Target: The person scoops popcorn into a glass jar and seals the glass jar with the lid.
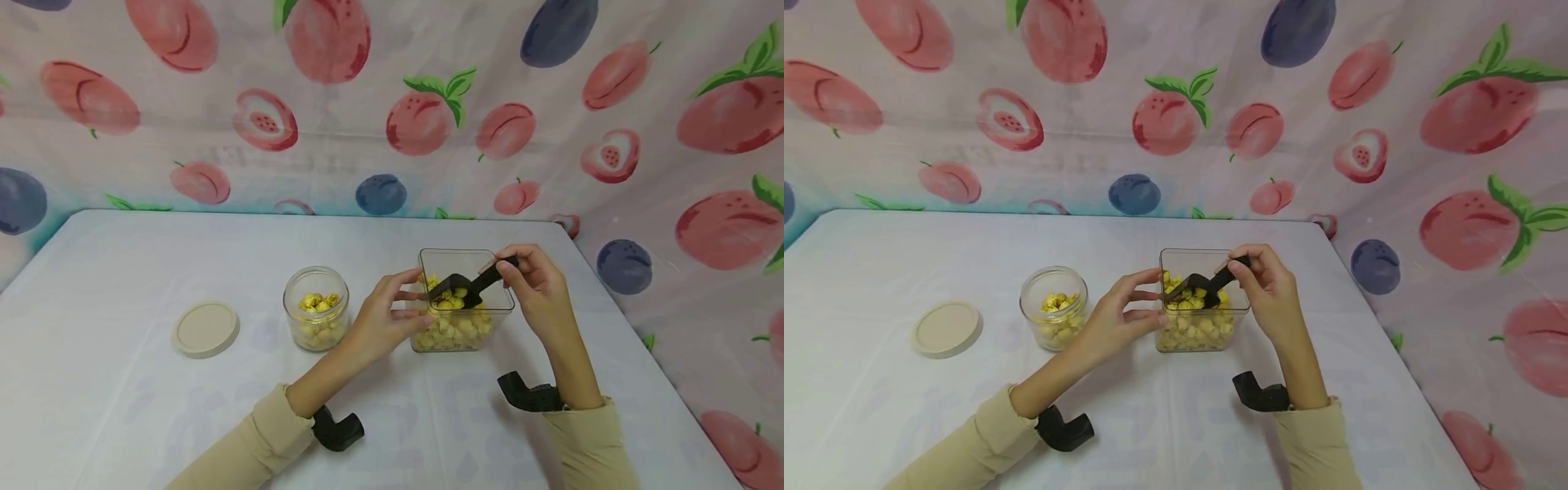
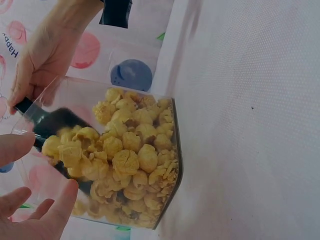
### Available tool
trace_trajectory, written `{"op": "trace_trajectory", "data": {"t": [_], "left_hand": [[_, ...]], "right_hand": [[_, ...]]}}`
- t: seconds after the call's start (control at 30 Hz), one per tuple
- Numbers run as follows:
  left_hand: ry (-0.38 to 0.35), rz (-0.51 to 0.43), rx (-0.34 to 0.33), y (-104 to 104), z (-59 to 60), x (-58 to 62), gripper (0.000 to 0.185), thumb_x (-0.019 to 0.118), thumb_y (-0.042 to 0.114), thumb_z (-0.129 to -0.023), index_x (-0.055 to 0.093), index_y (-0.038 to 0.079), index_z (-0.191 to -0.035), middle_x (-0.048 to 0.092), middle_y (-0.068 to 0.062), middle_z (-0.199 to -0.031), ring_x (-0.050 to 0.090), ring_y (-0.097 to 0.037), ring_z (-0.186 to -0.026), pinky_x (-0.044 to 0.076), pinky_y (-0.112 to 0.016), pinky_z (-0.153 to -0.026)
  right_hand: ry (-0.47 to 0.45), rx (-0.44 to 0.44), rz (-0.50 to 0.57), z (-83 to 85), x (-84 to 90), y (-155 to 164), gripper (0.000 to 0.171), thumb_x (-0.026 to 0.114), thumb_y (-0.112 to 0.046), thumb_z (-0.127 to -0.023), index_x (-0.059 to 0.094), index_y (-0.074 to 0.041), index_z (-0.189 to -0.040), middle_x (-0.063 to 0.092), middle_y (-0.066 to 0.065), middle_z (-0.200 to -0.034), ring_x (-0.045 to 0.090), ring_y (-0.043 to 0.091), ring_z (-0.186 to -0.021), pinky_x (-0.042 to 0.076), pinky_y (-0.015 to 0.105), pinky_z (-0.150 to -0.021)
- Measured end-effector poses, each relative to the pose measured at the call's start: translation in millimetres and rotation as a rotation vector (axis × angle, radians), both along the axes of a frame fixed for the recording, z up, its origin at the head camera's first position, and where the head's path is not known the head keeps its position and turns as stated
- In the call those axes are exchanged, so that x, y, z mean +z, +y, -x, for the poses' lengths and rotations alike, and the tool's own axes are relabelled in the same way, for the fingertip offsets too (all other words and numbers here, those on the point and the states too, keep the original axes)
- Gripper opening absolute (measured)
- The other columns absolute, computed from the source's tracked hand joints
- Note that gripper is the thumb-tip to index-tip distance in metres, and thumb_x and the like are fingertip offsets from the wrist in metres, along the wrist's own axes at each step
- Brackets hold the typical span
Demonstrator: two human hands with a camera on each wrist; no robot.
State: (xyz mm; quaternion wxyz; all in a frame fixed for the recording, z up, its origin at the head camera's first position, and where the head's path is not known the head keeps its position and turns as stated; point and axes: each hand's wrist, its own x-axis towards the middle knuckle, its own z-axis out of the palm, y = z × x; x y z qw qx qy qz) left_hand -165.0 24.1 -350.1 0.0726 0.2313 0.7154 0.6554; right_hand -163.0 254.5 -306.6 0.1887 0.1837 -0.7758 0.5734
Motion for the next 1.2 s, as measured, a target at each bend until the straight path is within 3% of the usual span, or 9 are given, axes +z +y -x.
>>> {"op": "trace_trajectory", "data": {"t": [0.1,0.23,0.37,0.5,0.87,1.2], "left_hand": [[-0.003,0.002,-0.005,-0.4,-0.1,-0.3,0.067,0.069,0.005,-0.082,0.036,0.008,-0.141,0.038,-0.015,-0.138,0.051,-0.03,-0.116,0.053,-0.031,-0.091],[-0.006,0.003,-0.01,-0.4,0.2,-1.0,0.067,0.069,0.005,-0.083,0.036,0.008,-0.141,0.038,-0.015,-0.138,0.051,-0.03,-0.115,0.053,-0.032,-0.091],[-0.006,0.002,-0.007,-0.3,0.2,-1.4,0.067,0.069,0.004,-0.082,0.037,0.007,-0.141,0.038,-0.016,-0.138,0.051,-0.03,-0.115,0.053,-0.031,-0.091],[-0.01,0.006,-0.006,-0.1,0.2,-1.9,0.067,0.069,0.004,-0.082,0.037,0.007,-0.141,0.038,-0.016,-0.136,0.052,-0.029,-0.115,0.053,-0.03,-0.09],[0.004,0.001,0.01,0.6,-0.5,-0.7,0.066,0.069,0.004,-0.082,0.038,0.007,-0.14,0.041,-0.014,-0.135,0.052,-0.028,-0.113,0.053,-0.031,-0.09],[-0.005,0.01,0.016,-0.3,-1.0,0.6,0.067,0.07,0.005,-0.081,0.038,0.009,-0.141,0.04,-0.013,-0.137,0.051,-0.028,-0.116,0.053,-0.033,-0.091]], "right_hand": [[-0.017,-0.068,-0.069,-0.5,-0.9,-2.3,0.014,0.055,-0.001,-0.091,0.058,0.005,-0.103,0.067,-0.012,-0.087,0.057,0.005,-0.074,0.045,0.015,-0.062],[-0.033,-0.185,-0.255,-2.3,1.4,1.7,0.019,0.056,-0.008,-0.092,0.061,-0.001,-0.109,0.06,-0.014,-0.088,0.057,0.005,-0.073,0.048,0.012,-0.062],[-0.108,-0.14,-0.339,-5.3,5.4,13.6,0.026,0.056,-0.011,-0.093,0.057,-0.004,-0.118,0.057,-0.009,-0.09,0.059,0.008,-0.072,0.048,0.014,-0.059],[-0.194,-0.058,-0.285,-8.9,9.8,25.4,0.026,0.055,-0.009,-0.093,0.056,0.0,-0.118,0.063,-0.008,-0.086,0.06,0.009,-0.075,0.05,0.016,-0.066],[-0.19,-0.096,-0.189,-12.7,17.3,37.4,0.021,0.059,-0.007,-0.09,0.064,0.002,-0.109,0.059,-0.004,-0.066,0.055,0.012,-0.062,0.048,0.016,-0.067],[-0.207,-0.084,-0.184,-1.3,4.5,23.9,0.024,0.057,-0.013,-0.093,0.063,0.003,-0.11,0.061,-0.006,-0.071,0.054,0.014,-0.065,0.049,0.02,-0.062]]}}
